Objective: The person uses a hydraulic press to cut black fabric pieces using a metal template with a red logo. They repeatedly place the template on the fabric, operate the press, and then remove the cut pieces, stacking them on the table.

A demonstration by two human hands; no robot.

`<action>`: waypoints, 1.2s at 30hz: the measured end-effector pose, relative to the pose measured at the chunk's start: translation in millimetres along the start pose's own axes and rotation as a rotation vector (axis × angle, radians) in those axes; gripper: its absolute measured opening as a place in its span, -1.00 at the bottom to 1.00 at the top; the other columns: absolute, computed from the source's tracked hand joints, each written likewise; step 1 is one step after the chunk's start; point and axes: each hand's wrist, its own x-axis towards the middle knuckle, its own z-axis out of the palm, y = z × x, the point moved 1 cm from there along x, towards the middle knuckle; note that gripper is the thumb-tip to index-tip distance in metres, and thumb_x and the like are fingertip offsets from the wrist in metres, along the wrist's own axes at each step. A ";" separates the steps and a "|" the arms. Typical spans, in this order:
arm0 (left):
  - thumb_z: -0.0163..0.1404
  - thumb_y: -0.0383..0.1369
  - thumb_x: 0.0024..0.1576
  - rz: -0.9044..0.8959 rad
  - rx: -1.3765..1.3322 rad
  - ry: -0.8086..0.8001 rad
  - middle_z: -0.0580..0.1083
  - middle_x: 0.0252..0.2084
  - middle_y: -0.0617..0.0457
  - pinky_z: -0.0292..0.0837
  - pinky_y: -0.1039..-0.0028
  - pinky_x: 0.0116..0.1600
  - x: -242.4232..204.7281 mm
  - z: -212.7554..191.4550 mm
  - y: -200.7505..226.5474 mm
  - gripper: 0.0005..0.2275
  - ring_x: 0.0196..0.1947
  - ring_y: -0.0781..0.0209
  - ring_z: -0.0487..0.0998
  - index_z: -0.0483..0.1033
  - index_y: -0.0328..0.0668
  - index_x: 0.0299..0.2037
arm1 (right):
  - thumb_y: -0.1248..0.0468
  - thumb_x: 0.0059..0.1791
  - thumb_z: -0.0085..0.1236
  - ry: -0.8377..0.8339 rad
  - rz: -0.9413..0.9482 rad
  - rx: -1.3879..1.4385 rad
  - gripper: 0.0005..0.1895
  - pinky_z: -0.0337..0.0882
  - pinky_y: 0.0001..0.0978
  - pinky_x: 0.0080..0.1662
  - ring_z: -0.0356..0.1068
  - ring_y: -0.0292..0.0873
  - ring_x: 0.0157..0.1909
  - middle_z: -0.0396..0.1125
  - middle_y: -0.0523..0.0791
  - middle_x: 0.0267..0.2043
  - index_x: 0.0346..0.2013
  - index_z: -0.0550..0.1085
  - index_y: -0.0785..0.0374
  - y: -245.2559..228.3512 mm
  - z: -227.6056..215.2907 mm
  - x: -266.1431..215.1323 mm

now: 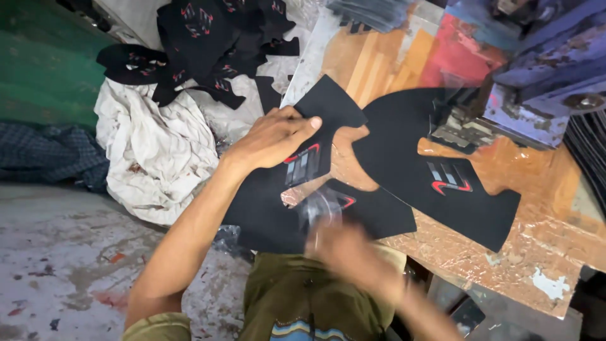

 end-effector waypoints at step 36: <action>0.24 0.01 0.08 -0.105 0.160 0.732 0.43 0.16 -0.27 0.34 0.05 0.16 252.6 -64.9 33.0 -0.36 0.15 -0.30 0.41 0.39 -0.25 0.24 | 0.28 -0.03 0.32 0.733 1.153 -0.318 -0.86 0.31 -0.39 -0.42 0.28 -0.23 -0.57 0.43 -0.08 -0.43 -0.24 0.62 0.29 48.8 -70.7 -180.2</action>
